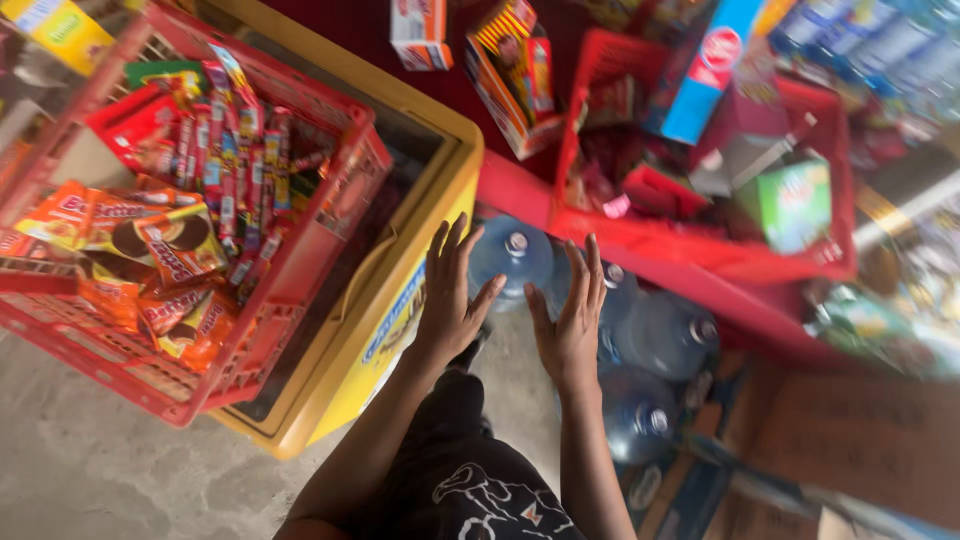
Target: The person picks up individual packages of snacks from a crate and places them neatly into a cardboard box, then continues organizing more snacks within the crate.
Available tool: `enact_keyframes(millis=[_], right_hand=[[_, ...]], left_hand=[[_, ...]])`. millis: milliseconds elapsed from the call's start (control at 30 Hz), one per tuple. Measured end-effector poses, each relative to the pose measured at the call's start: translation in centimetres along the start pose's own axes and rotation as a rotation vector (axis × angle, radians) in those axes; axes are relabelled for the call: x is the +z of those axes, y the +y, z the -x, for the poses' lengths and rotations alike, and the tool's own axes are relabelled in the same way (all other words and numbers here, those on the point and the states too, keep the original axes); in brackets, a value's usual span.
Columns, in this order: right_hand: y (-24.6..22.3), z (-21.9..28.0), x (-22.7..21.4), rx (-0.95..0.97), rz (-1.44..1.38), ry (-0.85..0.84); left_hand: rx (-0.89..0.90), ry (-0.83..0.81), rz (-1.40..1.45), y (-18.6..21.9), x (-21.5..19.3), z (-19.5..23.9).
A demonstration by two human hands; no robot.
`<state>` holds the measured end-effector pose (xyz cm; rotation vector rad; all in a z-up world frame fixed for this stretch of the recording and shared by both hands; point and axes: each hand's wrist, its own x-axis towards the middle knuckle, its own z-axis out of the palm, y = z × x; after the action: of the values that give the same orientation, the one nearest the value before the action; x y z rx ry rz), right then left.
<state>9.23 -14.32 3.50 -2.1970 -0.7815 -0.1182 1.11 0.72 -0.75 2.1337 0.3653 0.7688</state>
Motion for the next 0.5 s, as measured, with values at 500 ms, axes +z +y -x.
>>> enact_keyframes(millis=[500], right_hand=[[8.6, -21.0, 9.2, -0.015, 0.092, -0.087]], left_hand=[[-0.26, 0.285, -0.156, -35.0, 13.7, -32.0]])
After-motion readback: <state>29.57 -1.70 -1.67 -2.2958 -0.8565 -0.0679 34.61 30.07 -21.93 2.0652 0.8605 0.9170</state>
